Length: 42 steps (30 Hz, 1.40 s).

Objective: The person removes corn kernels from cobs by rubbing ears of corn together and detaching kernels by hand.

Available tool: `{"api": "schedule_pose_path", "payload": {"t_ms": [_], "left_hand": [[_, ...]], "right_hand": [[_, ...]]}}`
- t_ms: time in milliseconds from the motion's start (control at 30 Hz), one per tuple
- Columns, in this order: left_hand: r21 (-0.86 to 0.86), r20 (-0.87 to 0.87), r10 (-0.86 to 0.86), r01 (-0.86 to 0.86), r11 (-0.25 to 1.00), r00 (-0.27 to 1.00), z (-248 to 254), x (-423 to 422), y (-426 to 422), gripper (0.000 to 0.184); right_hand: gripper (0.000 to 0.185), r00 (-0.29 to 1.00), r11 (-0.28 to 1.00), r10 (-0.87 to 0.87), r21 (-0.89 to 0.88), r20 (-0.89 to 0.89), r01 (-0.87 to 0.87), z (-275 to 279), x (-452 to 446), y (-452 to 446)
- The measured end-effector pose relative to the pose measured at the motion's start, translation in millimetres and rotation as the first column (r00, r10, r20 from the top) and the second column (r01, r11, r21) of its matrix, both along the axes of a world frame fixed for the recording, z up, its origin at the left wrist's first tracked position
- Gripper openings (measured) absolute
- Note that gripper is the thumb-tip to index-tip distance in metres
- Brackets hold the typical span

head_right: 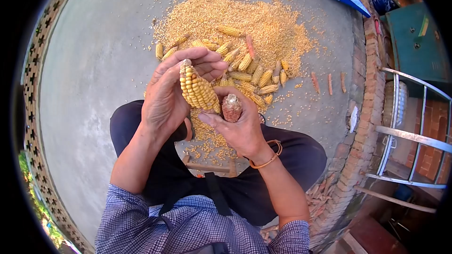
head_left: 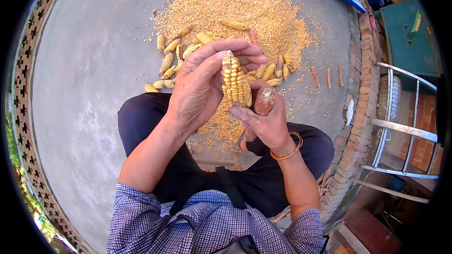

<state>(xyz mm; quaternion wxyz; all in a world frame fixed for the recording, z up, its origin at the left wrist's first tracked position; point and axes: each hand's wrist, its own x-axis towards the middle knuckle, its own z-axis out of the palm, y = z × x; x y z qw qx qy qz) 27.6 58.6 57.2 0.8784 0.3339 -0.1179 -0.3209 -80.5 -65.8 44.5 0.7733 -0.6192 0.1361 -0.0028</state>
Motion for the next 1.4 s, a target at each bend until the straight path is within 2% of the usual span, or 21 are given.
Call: {"api": "schedule_pose_path", "payload": {"t_ms": [167,267,433,567,767,1067,1167,1267,1367,1400], "left_hand": [[0.012,-0.005,0.009,-0.009,1.0,1.0,1,2,-1,0.037],[0.009,0.013,0.008,-0.008,1.0,1.0,0,2,0,0.038],[0.089,0.055,0.024,-0.029,0.996,0.998,4,-1,-1,0.039],[0.073,0.061,0.015,-0.019,0.997,0.998,3,1,-1,0.04],[0.07,-0.015,0.022,-0.021,0.997,1.0,7,-1,-5,0.043],[0.07,-0.011,0.017,-0.016,0.997,1.0,2,-3,-10,0.044],[0.076,-0.002,0.008,-0.008,0.997,1.0,1,-2,-10,0.043],[0.062,-0.008,0.002,-0.002,0.998,1.0,1,-2,-10,0.044],[0.04,-0.021,0.005,-0.004,0.999,1.0,1,-1,-10,0.045],[0.037,-0.021,0.009,-0.008,0.999,1.0,0,-1,-10,0.045]], "right_hand": [[0.04,0.997,0.995,-0.059,-0.082,0.055,0.063,-4,0,0],[0.039,0.99,0.99,-0.116,-0.071,0.075,0.122,-11,0,2],[0.039,0.988,0.978,-0.13,-0.153,0.086,0.142,-16,-1,2],[0.039,0.985,0.973,-0.147,-0.164,0.094,0.161,-14,-1,4],[0.035,0.977,0.946,-0.107,-0.282,0.186,0.158,-9,-1,12],[0.031,0.971,0.933,-0.098,-0.319,0.216,0.166,-3,-3,16],[0.03,0.967,0.933,-0.104,-0.315,0.231,0.175,-1,-2,16],[0.029,0.986,0.975,-0.103,-0.181,0.133,0.127,1,-4,15],[0.026,0.984,0.986,-0.062,-0.141,0.167,0.086,3,-1,13],[0.025,0.994,0.997,-0.044,-0.062,0.104,0.051,4,-2,11]]}}
